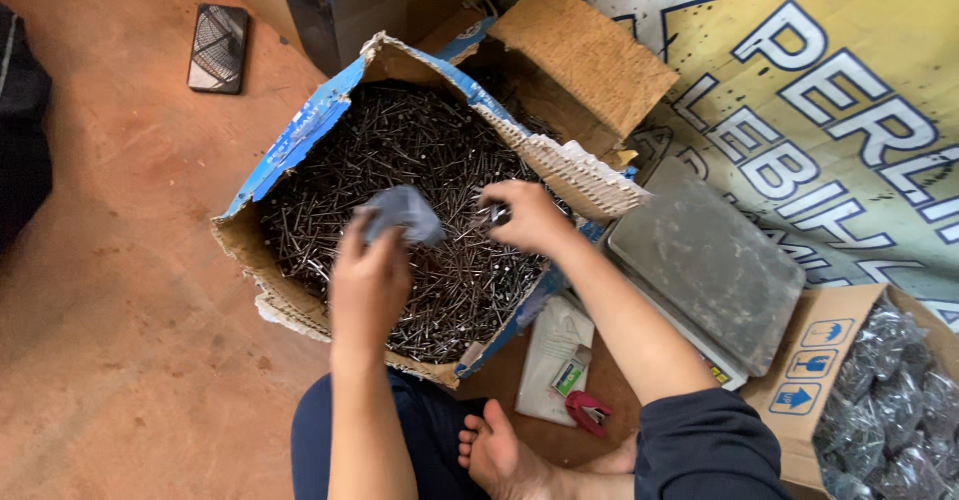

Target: The person scoops nails from a large cardboard box into small plastic bags, weighs them on a digital scale, and seals them with a stapler. The sealed bags are then placed into a separate cardboard box.

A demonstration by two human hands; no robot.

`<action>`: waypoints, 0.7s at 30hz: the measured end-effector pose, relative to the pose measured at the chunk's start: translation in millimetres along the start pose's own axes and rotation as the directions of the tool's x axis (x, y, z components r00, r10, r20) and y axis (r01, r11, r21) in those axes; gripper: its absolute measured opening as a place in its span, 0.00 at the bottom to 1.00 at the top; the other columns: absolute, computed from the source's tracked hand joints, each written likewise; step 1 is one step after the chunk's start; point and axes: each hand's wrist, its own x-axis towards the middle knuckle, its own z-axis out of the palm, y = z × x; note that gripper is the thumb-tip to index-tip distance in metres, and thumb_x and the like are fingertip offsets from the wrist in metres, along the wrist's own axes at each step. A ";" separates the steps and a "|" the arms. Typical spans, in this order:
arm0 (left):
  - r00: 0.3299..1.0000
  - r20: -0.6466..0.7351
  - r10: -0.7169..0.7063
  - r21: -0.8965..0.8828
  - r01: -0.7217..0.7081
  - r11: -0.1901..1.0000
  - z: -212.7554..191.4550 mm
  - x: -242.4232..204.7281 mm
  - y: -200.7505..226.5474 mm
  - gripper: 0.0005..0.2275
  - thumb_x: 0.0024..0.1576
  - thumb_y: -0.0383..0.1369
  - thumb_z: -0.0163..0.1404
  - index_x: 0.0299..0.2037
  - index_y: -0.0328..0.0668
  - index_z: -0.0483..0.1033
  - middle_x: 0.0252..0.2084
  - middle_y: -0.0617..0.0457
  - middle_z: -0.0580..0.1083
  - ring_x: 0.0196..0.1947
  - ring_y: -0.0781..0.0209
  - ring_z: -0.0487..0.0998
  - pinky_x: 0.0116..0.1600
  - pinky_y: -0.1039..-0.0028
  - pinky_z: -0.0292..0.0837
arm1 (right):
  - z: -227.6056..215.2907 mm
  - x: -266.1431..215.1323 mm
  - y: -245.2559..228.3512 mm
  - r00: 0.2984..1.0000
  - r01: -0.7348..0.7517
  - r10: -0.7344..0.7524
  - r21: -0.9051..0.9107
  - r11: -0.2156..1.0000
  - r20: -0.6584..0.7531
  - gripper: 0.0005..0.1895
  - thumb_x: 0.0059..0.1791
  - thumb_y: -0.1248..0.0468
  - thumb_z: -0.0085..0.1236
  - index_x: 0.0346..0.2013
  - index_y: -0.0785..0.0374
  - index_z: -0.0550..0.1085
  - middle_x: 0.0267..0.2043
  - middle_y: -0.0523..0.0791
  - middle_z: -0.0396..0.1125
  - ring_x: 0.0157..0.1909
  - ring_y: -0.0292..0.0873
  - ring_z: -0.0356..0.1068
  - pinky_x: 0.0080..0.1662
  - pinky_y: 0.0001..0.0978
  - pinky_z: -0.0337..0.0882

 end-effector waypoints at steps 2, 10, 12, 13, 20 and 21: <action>0.987 0.141 0.078 0.105 -0.093 0.990 19.6 -7.2 6.7 0.07 0.49 0.23 0.55 0.35 0.44 0.79 0.47 0.38 0.73 0.53 0.38 0.74 0.56 0.57 0.71 | -31.8 -11.8 -15.0 0.999 -0.054 0.054 0.021 0.998 0.001 0.23 0.30 0.66 0.61 0.39 0.50 0.77 0.43 0.48 0.72 0.50 0.55 0.71 0.53 0.45 0.69; 0.871 0.456 0.184 0.079 -0.246 0.966 70.7 -25.5 4.1 0.08 0.50 0.27 0.52 0.38 0.50 0.77 0.56 0.41 0.67 0.58 0.41 0.72 0.60 0.58 0.69 | -64.0 -28.8 -67.9 0.993 -0.087 0.077 0.117 0.989 0.092 0.23 0.28 0.63 0.60 0.38 0.48 0.78 0.40 0.45 0.74 0.49 0.51 0.72 0.49 0.42 0.69; 0.866 0.475 0.154 0.032 -0.192 0.981 64.7 -21.5 8.0 0.07 0.52 0.27 0.52 0.37 0.51 0.78 0.56 0.39 0.66 0.56 0.37 0.72 0.60 0.54 0.68 | -47.2 -19.2 -60.4 0.994 -0.031 0.008 0.209 0.977 0.107 0.24 0.28 0.66 0.60 0.39 0.53 0.78 0.41 0.50 0.73 0.49 0.56 0.71 0.52 0.44 0.68; 0.865 0.477 0.155 0.030 -0.193 0.981 63.8 -21.2 7.8 0.07 0.52 0.27 0.52 0.37 0.51 0.78 0.56 0.39 0.66 0.56 0.37 0.72 0.60 0.54 0.68 | -44.6 -16.9 -57.8 0.994 -0.033 0.011 0.210 0.977 0.106 0.24 0.28 0.66 0.60 0.39 0.53 0.78 0.41 0.50 0.73 0.49 0.56 0.71 0.52 0.44 0.68; 0.854 0.499 0.149 -0.083 -0.124 0.989 63.4 -23.7 -1.5 0.07 0.53 0.28 0.49 0.38 0.52 0.78 0.60 0.38 0.63 0.56 0.33 0.71 0.61 0.54 0.68 | -43.9 -8.8 -58.6 0.997 0.055 -0.062 0.163 0.985 0.044 0.20 0.29 0.64 0.61 0.35 0.50 0.78 0.37 0.47 0.72 0.47 0.53 0.72 0.50 0.42 0.70; 0.855 0.496 0.155 -0.103 -0.119 0.988 63.2 -24.4 -2.6 0.06 0.54 0.28 0.49 0.38 0.53 0.78 0.59 0.37 0.63 0.54 0.31 0.71 0.59 0.54 0.70 | -43.3 -7.9 -56.5 0.995 0.081 -0.088 0.168 0.982 0.037 0.19 0.30 0.65 0.61 0.35 0.51 0.78 0.37 0.47 0.72 0.46 0.53 0.72 0.50 0.42 0.70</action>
